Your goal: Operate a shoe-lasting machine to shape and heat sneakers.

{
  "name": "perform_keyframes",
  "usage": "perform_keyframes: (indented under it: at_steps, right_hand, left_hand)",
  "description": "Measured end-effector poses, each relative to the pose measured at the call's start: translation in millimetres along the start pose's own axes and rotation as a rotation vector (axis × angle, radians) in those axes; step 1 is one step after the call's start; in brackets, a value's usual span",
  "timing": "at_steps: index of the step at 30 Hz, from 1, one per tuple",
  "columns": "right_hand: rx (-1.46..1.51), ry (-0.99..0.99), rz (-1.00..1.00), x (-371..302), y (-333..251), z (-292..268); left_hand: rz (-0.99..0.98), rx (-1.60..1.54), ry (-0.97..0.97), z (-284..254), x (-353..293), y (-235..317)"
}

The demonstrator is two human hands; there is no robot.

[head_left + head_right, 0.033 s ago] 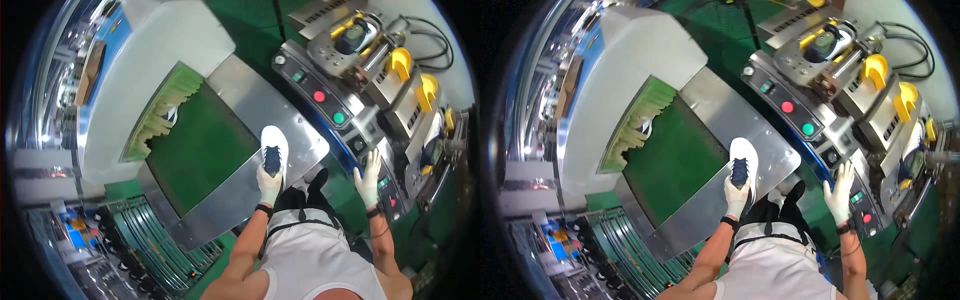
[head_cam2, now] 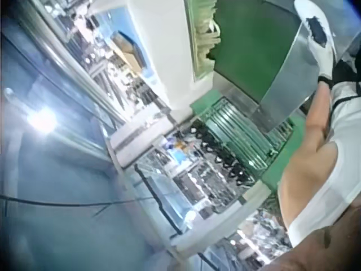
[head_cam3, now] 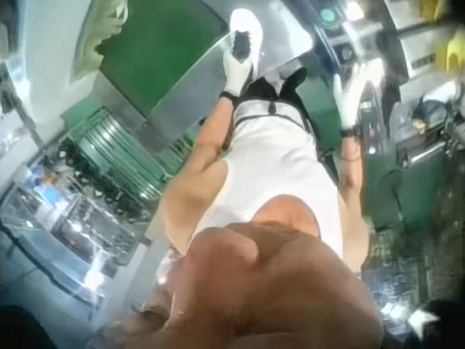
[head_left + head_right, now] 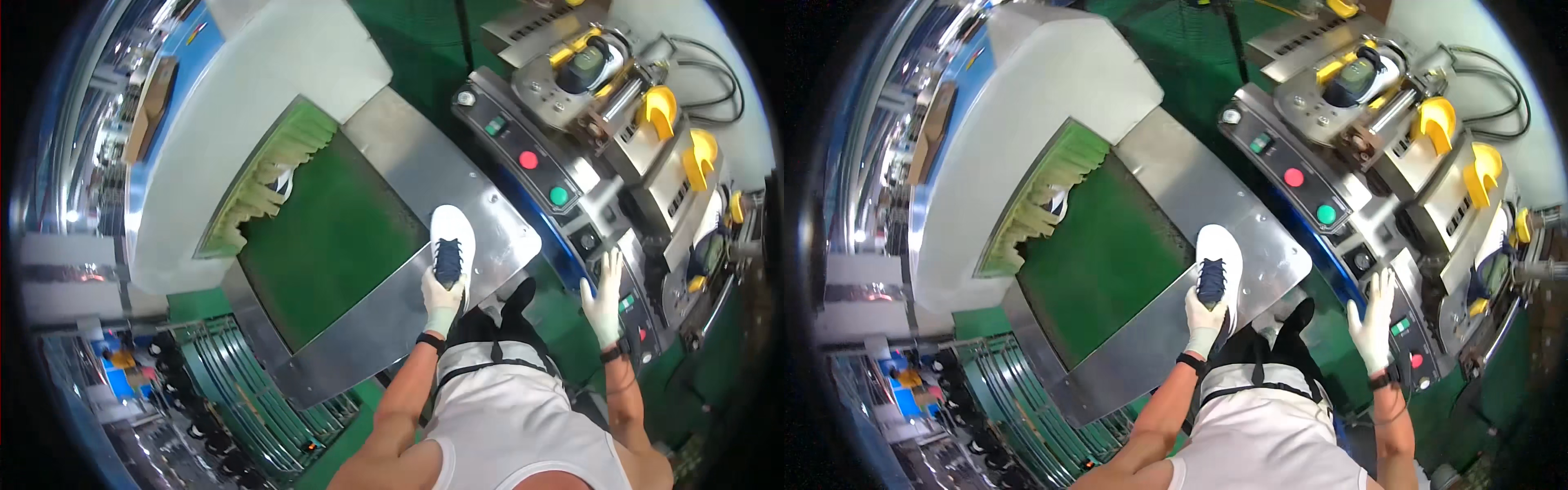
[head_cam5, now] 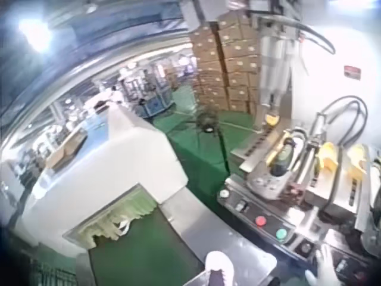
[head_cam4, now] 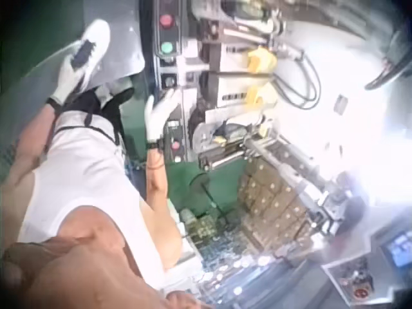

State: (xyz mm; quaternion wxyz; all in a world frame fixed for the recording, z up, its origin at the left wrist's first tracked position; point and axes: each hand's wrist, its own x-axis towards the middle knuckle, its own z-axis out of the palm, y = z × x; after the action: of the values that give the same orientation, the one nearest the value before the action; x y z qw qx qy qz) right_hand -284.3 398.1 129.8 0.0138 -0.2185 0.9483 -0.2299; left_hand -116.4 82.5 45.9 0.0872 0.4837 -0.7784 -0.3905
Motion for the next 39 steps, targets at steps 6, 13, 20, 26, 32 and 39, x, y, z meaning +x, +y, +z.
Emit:
perform_keyframes:
  at_steps: [6,13,20,26,32,39]
  right_hand:
    - [0.227,-0.109,0.138,-49,-39,-3]
    - [-0.028,-0.533,0.666,-245,12,29]
    - [-0.031,-0.571,1.199,-326,-54,-13]
    - [-0.162,-0.631,1.233,-283,-106,-12]
    - [-0.137,-0.661,1.189,-257,-110,12]
    - [0.360,-0.462,1.026,-245,-48,68]
  left_hand:
    - [0.043,-0.391,-0.625,-46,74,-98]
    - [0.394,0.218,0.108,-178,333,-145]
    - [0.337,0.561,0.271,-319,560,-127]
    - [0.012,0.525,-0.003,-328,604,-133]
    - [-0.050,0.591,-0.141,-333,600,-140]
    - [0.059,0.557,0.213,-273,450,-165]
